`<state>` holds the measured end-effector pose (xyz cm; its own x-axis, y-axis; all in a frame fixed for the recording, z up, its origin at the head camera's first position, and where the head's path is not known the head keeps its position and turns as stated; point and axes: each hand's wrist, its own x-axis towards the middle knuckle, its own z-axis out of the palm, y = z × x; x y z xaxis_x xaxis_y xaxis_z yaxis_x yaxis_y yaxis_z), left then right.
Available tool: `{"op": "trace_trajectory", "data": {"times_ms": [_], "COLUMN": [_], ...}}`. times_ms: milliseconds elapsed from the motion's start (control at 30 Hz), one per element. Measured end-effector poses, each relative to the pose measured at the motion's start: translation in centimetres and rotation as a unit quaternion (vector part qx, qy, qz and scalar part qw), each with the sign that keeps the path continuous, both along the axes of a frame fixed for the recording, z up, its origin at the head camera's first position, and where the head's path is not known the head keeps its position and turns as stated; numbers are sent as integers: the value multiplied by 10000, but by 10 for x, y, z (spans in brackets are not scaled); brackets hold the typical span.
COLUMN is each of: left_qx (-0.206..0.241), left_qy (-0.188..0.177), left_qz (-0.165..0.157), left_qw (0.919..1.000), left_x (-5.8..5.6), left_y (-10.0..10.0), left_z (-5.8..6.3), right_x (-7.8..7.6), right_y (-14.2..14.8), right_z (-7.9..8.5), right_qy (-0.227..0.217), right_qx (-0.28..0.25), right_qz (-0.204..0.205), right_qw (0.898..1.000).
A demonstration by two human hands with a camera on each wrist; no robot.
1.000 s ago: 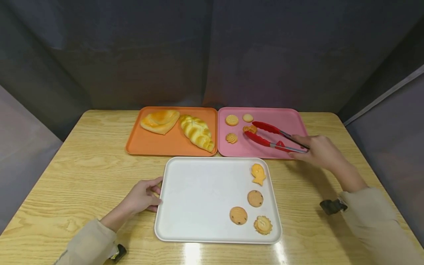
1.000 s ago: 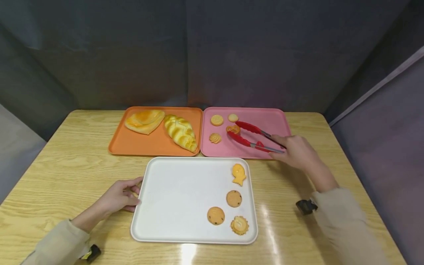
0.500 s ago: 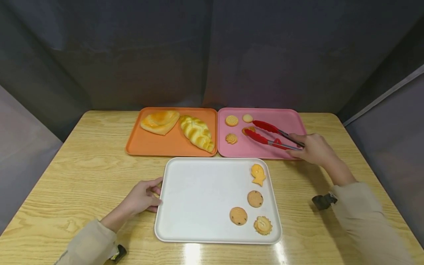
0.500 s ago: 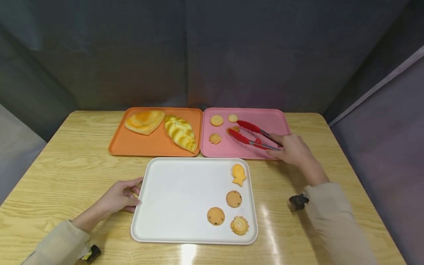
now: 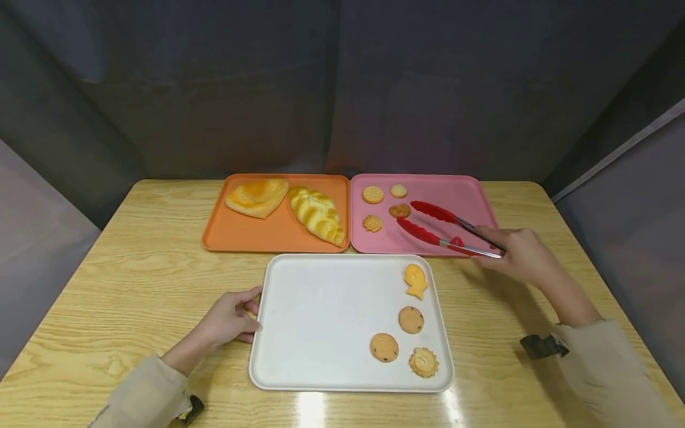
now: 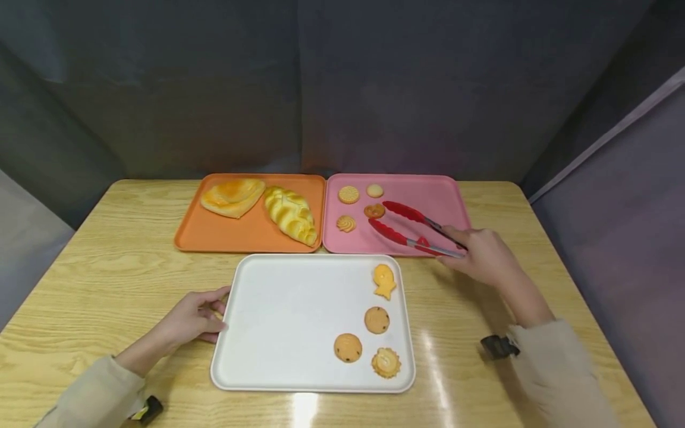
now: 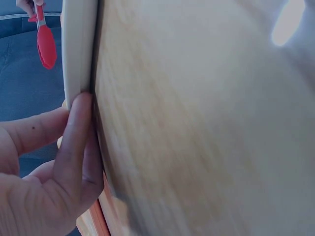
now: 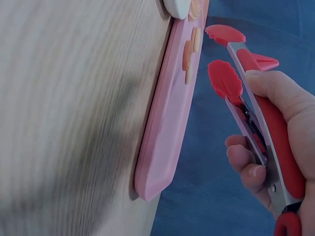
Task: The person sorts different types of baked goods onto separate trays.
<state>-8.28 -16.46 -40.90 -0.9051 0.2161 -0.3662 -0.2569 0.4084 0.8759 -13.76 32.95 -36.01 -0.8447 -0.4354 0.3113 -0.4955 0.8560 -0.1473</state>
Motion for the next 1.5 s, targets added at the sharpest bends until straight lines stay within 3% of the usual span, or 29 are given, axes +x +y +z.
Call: {"op": "trace_trajectory", "data": {"times_ms": [367, 800, 1267, 1500], "left_qx": [-11, 14, -27, -28], "left_qy": [-36, 9, -48, -37], "left_qz": [-27, -86, -57, -62], "left_qw": [10000, 10000, 10000, 10000], "left_x": [-1, 1, 0, -1], "left_y": [-1, 0, 0, 0], "left_z": [-1, 4, 2, 0], "right_x": [32, 66, 96, 99], "right_y": [7, 8, 6, 2], "right_z": [5, 10, 6, 5], "right_qy": [538, 725, 283, 105], "right_qx": [-240, -260, -65, 248], "right_qz": [625, 779, 746, 708], "right_qw": [9963, 9940, 9968, 9971]}}
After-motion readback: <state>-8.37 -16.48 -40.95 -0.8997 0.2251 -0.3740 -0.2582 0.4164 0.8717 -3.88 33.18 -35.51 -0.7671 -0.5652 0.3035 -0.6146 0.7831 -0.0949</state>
